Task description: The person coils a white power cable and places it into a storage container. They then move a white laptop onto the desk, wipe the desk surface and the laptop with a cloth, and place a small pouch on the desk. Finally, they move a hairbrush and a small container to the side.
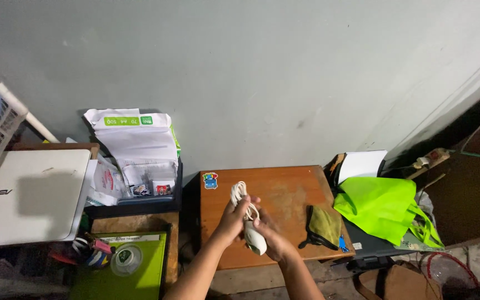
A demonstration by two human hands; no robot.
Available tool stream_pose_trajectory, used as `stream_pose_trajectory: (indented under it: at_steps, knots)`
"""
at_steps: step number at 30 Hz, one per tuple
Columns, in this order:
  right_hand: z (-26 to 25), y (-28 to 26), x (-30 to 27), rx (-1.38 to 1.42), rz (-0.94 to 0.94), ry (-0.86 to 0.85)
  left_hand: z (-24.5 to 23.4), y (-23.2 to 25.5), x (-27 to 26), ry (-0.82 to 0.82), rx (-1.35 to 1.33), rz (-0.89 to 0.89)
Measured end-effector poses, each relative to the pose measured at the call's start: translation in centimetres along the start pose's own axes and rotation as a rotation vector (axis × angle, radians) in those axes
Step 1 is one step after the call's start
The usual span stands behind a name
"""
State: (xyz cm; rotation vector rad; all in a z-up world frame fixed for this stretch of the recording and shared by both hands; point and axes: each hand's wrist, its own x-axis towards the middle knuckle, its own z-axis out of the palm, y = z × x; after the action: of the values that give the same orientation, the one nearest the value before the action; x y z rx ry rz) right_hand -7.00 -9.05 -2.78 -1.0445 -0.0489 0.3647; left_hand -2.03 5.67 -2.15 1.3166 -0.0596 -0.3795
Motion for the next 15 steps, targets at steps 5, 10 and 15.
stream_pose_trajectory:
  at_steps: [5,10,15]
  knots:
    - [2.3,-2.7,-1.1,-0.191,0.0,0.064,0.3,-1.9,0.9,0.073,-0.01,0.064]
    - [-3.0,-0.2,0.0,-0.196,-0.043,-0.023,1.6,-2.2,1.2,0.023,0.056,0.073]
    - [-7.1,0.9,0.1,0.178,0.119,0.08,4.0,-1.0,0.5,0.075,-0.018,-0.021]
